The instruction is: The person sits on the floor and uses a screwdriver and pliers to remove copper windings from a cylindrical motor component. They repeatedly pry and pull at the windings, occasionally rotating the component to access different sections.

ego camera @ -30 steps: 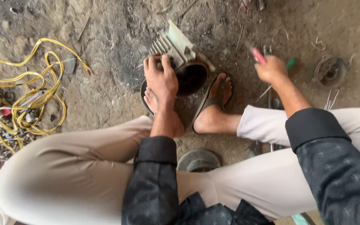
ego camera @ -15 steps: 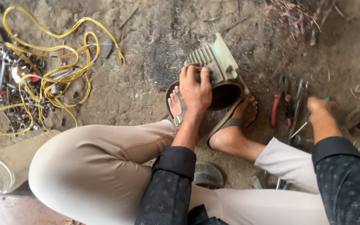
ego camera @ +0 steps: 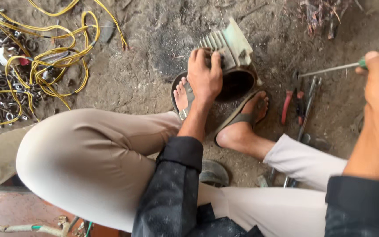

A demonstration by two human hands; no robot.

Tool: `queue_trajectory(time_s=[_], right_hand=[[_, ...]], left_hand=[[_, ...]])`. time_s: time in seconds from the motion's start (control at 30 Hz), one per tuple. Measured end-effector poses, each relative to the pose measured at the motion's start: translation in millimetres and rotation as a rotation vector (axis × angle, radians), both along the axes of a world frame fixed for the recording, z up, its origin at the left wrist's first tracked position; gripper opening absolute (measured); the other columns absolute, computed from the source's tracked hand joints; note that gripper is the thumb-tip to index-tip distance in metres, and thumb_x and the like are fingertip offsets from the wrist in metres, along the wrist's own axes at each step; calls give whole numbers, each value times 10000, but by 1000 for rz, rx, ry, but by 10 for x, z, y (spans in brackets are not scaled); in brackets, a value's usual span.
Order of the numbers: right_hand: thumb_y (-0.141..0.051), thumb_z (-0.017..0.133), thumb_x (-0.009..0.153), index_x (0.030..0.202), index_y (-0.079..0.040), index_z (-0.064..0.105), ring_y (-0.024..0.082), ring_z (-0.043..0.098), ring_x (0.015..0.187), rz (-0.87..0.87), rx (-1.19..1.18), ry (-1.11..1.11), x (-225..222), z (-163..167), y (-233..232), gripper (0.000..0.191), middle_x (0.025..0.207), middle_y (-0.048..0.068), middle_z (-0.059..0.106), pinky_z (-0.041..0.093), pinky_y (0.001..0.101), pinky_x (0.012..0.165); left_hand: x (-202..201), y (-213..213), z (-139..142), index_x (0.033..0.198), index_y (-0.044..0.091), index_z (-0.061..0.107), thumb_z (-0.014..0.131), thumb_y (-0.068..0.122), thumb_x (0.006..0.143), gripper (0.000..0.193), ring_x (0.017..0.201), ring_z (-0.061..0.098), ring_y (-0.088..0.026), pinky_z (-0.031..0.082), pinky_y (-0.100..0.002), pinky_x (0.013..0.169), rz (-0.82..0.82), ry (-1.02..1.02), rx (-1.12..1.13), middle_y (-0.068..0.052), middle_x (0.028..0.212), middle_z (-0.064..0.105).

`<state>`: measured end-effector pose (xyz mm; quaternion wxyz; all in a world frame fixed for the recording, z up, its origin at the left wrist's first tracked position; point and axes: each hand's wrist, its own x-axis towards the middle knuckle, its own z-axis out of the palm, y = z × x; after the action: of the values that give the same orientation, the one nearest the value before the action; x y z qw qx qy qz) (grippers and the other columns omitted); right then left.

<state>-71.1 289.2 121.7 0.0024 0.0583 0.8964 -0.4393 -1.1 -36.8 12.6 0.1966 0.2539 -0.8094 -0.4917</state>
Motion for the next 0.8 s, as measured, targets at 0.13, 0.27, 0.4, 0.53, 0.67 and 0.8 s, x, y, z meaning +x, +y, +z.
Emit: queue_trajectory(time_s=[0.13,0.27,0.4,0.53,0.67,0.8], right_hand=[[76,730,1034,1060,-29,552,161,719,992,217,-180,69,832,668,-795,208,1064,102,721,600,289,902],[70,739,1018,1073,-21,596,162,729,1035,240,-279,224,1195,260,-1460,178,1115,137,753,583,274,919],[57,736,934,990,6,619,155,564,723,86,-143,61,1257,-68,-1592,140,1109,143,780,463,289,662],[61,721,972,1051,-5,615,198,737,1071,272,-123,190,1253,-121,-1606,147,1147,136,754,577,324,937],[58,711,956,1039,-3,615,231,737,1068,367,-45,185,1256,-164,-1647,140,1131,139,749,565,354,942],[35,703,953,1017,-5,624,234,729,989,325,-98,117,1238,-205,-1663,109,1090,132,747,563,351,887]], left_hand=[[6,81,-18,990,24,653,663,225,953,205,987,635,-341,518,-432,872,6,5,29,-137,1064,649],[56,114,-24,1001,18,655,661,221,952,209,1004,622,-351,502,-437,896,-9,4,13,-141,1058,646],[119,112,-25,968,19,642,665,223,948,206,1036,628,-348,488,-441,921,-23,11,8,-137,1090,654],[156,100,-12,990,22,648,664,227,945,211,1037,626,-349,491,-446,920,-13,27,-3,-133,1098,649],[196,97,-1,1014,20,659,660,235,937,229,1026,620,-357,486,-455,906,-7,5,-17,-141,1092,650],[207,99,-15,972,37,653,655,248,949,213,1040,631,-347,497,-449,923,-8,18,-15,-132,1099,660]])
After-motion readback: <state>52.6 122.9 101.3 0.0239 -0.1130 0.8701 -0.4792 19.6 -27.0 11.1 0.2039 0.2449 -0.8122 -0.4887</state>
